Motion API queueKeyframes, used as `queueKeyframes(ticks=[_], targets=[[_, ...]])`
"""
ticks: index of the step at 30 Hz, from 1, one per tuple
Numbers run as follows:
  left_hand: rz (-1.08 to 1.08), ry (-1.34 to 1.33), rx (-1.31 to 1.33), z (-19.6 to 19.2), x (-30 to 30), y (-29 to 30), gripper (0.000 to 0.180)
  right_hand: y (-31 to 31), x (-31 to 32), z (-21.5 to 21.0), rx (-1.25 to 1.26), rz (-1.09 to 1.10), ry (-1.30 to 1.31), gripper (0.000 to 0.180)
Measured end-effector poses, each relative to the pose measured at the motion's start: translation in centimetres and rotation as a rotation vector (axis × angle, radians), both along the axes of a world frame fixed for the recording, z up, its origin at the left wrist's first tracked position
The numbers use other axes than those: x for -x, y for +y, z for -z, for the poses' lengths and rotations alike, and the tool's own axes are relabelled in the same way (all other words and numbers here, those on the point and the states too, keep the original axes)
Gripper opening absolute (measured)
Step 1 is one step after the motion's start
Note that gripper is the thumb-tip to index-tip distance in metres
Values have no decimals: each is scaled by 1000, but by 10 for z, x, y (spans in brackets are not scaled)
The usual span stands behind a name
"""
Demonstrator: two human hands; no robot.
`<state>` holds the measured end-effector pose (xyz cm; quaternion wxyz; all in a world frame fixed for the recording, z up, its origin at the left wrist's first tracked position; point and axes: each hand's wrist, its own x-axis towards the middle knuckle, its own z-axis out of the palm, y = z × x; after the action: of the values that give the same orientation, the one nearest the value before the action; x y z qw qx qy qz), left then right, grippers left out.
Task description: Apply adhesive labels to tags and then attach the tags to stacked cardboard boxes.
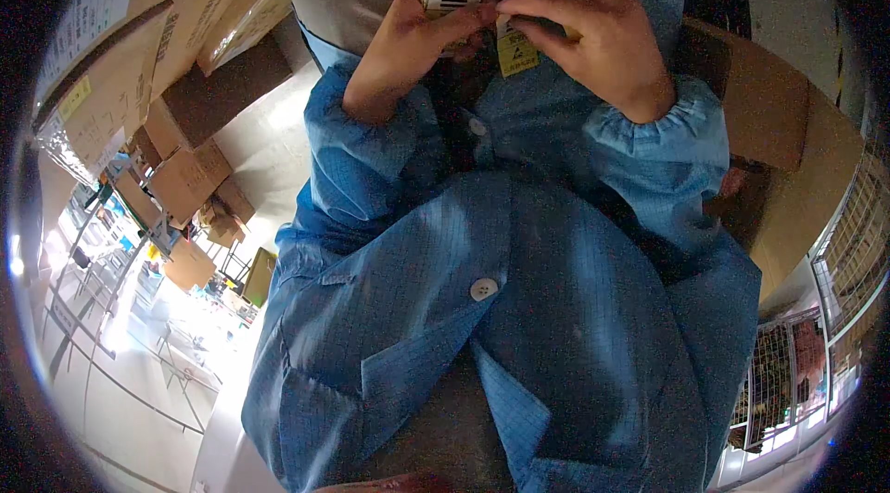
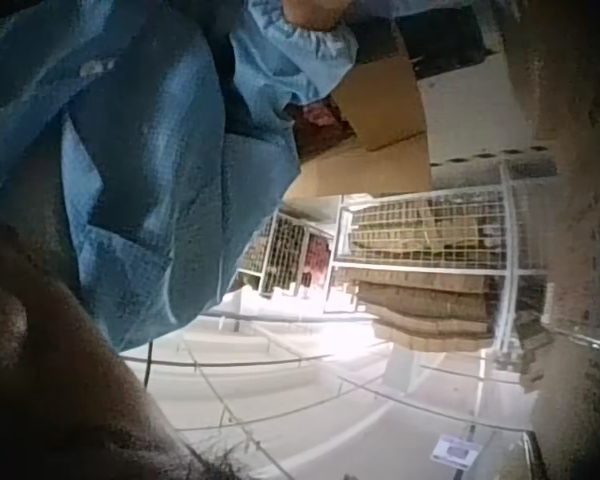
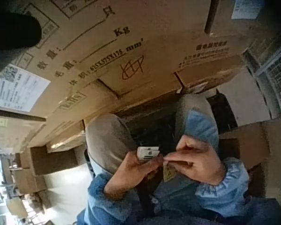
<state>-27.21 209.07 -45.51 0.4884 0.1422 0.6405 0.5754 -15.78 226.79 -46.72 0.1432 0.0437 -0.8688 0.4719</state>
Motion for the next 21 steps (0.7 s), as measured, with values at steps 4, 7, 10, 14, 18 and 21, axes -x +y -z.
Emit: queueKeyframes(ticks=[4, 7, 10, 14, 18, 21], targets=[[-14, 6, -15, -8, -2, 2, 16, 4, 0, -4, 15, -18, 50, 26], [-23, 42, 31, -7, 2, 1, 16, 0, 6, -9, 106, -42, 58, 17], [-132, 131, 43, -6, 0, -2, 16, 3, 6, -17, 176, -93, 59, 10], [-446, 469, 6, -27, 7, -30, 14, 9, -2, -19, 463, -179, 42, 10], [-608, 605, 140, -38, 39, -71, 13, 13, -10, -20, 663, -186, -25, 16], [-689, 600, 346, -36, 54, -88, 14, 7, -6, -21, 683, -156, -30, 15]])
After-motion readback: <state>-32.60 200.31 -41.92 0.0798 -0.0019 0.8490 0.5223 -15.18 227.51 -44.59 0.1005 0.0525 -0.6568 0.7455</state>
